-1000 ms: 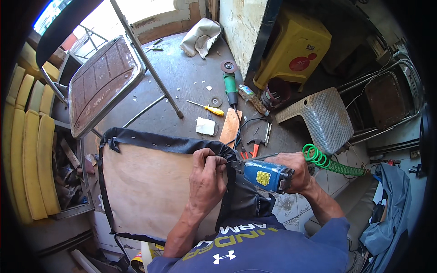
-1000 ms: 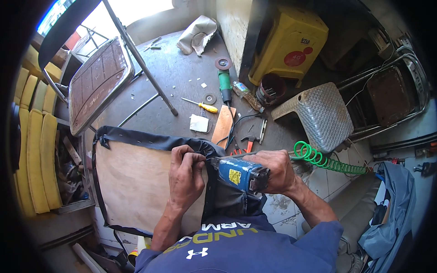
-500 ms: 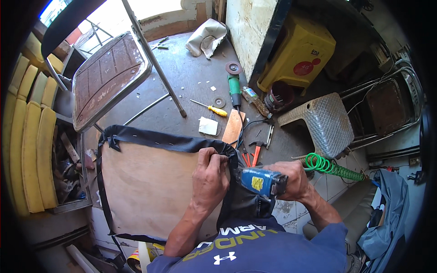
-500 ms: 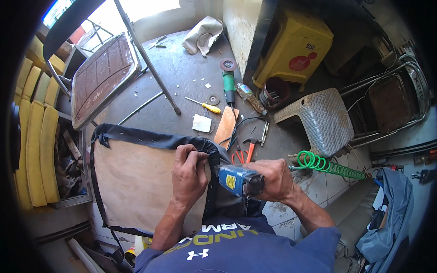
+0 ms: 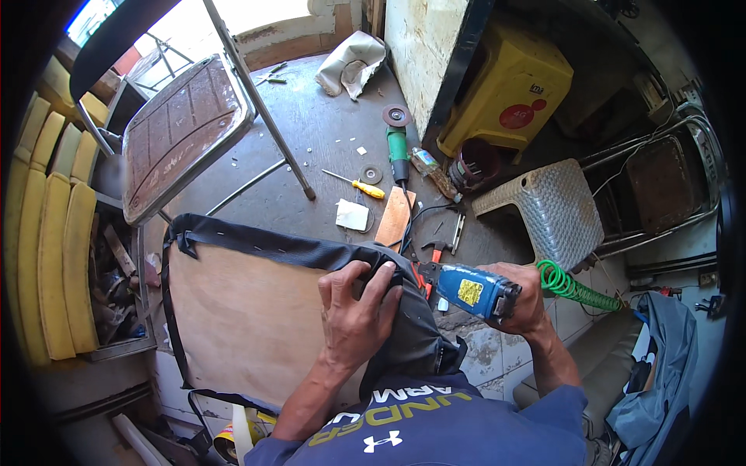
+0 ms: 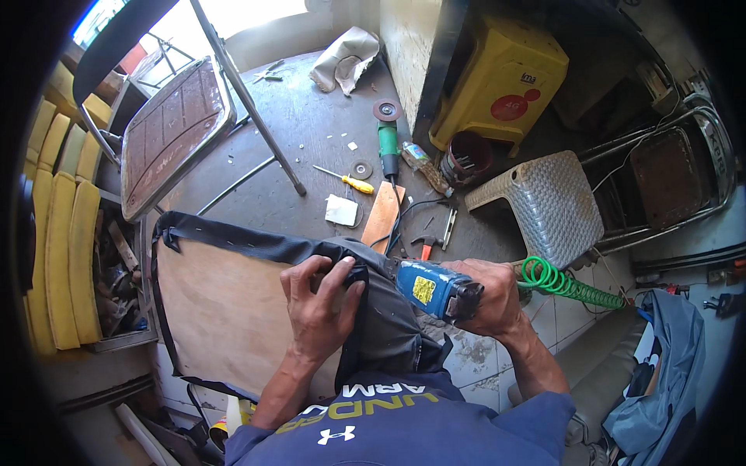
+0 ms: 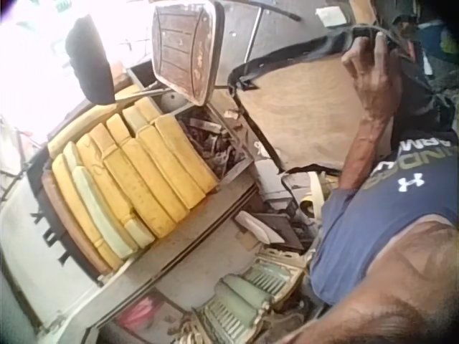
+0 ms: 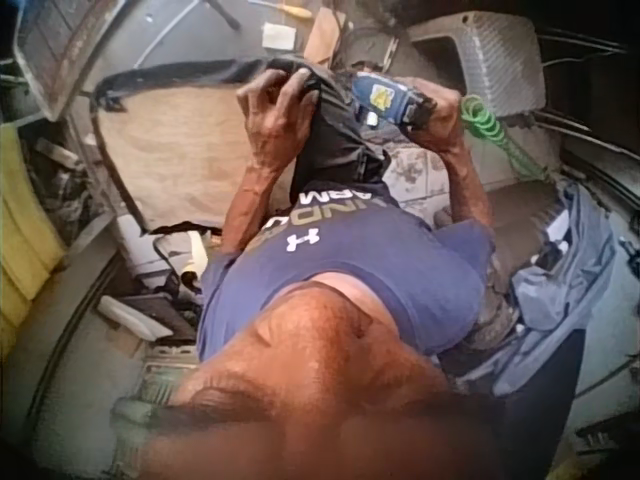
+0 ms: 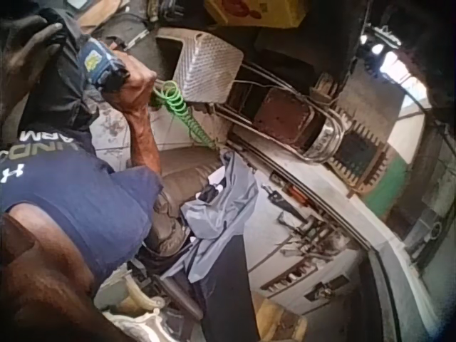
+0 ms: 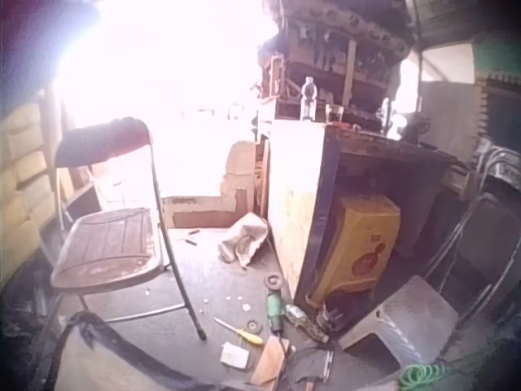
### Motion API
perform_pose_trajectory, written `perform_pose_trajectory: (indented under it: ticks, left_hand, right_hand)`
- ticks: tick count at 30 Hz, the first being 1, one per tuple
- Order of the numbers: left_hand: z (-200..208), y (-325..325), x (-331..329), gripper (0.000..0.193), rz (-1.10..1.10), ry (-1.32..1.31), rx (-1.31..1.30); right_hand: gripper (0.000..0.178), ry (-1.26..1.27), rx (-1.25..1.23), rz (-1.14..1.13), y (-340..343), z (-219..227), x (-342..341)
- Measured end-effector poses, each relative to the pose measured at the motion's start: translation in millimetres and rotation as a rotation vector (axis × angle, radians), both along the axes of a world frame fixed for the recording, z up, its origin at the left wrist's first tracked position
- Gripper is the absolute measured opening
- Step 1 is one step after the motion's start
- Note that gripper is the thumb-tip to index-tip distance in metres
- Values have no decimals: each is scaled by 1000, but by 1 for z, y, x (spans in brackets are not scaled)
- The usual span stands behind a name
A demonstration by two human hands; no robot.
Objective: The person places black fabric over a wooden chair seat, uses a pneumatic staple gun to secure the fabric to the underside, and then trims the excess fabric with scissors.
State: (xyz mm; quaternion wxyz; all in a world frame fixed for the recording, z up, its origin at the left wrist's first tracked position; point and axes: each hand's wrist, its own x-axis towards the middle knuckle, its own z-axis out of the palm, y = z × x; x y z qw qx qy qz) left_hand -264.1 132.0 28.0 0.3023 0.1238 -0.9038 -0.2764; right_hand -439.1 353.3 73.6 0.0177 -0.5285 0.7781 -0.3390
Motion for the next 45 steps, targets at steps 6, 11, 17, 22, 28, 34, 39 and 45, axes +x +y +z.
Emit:
perform_pose_trajectory:
  ticks: [6,11,17,22,28,34,39,45]
  left_hand:
    - [-4,4,-7,30,11,23,-82]
    - [-7,6,-10,26,-2,99,-38]
    - [-7,3,-8,27,1,134,-25]
    - [-7,1,-7,29,-25,128,7]
    - [18,-12,19,63,49,45,-69]
    - [30,-31,19,79,-52,-205,-117]
    - [25,-48,22,60,66,-85,-190]
    - [5,-26,5,42,-84,-23,-284]
  right_hand:
    - [43,-60,-16,89,-11,10,-8]
    - [44,-29,4,149,-20,11,-13]
    - [44,21,66,196,-26,18,-13]
    - [40,57,121,203,-37,20,-11]
    - [40,-33,32,207,-34,23,-17]
    - [39,35,9,139,-19,38,-27]
    - [34,27,-7,106,-8,40,-34]
    - [31,37,-13,94,-17,44,-39]
